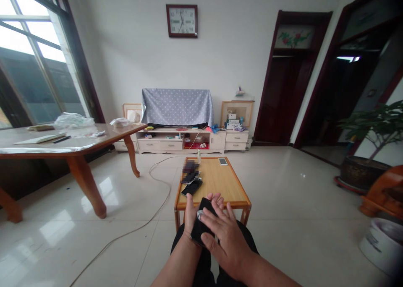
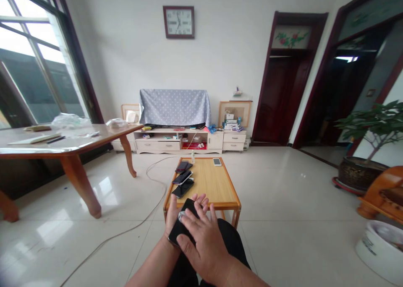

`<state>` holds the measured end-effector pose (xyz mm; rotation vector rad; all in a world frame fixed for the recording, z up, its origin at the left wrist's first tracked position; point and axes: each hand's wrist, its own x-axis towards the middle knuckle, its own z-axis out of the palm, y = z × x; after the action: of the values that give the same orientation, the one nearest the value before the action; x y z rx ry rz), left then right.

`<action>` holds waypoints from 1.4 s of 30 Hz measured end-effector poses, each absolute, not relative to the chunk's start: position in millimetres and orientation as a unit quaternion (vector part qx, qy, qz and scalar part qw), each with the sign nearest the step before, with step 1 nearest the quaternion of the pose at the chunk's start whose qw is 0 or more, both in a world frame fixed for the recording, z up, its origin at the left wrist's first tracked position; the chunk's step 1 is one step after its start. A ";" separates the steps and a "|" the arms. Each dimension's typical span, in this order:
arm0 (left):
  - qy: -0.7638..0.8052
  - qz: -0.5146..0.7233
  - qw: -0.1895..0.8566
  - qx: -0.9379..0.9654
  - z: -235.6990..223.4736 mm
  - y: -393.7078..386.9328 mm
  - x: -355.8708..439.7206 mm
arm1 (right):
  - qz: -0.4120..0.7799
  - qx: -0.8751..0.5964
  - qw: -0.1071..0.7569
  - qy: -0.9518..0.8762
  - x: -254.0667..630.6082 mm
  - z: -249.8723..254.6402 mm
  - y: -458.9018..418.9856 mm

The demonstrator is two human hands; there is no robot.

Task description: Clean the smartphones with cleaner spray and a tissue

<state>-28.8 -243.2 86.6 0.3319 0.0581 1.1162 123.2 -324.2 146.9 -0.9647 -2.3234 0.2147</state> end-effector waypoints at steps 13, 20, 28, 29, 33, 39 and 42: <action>-0.021 0.503 0.830 0.241 83.6 -237.4 -31.5 | 0.095 -0.376 0.320 -0.864 117.5 157.3 -315.5; -0.096 0.538 0.798 0.255 84.1 -231.8 -60.4 | 0.123 -0.335 0.294 -0.887 123.5 149.8 -335.7; -0.070 0.533 0.808 0.242 81.1 -226.8 -53.3 | 0.103 -0.347 0.329 -0.872 99.1 154.2 -319.3; -0.066 0.541 0.806 0.232 83.0 -227.1 -56.0 | 0.109 -0.327 0.320 -0.883 98.1 154.3 -323.0; -0.071 0.565 0.796 0.206 91.2 -231.5 -70.3 | 0.126 -0.315 0.291 -0.895 101.9 154.7 -334.8; -0.078 0.578 0.791 0.186 97.6 -239.1 -78.5 | 0.125 -0.293 0.274 -0.907 103.0 151.2 -336.7; -0.067 0.590 0.784 0.182 98.6 -240.1 -80.0 | 0.116 -0.274 0.267 -0.917 99.5 147.5 -339.0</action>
<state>-80.0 -240.1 98.6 0.3934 -0.1450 1.2724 99.5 -339.0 147.5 -0.7410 -2.4745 0.3130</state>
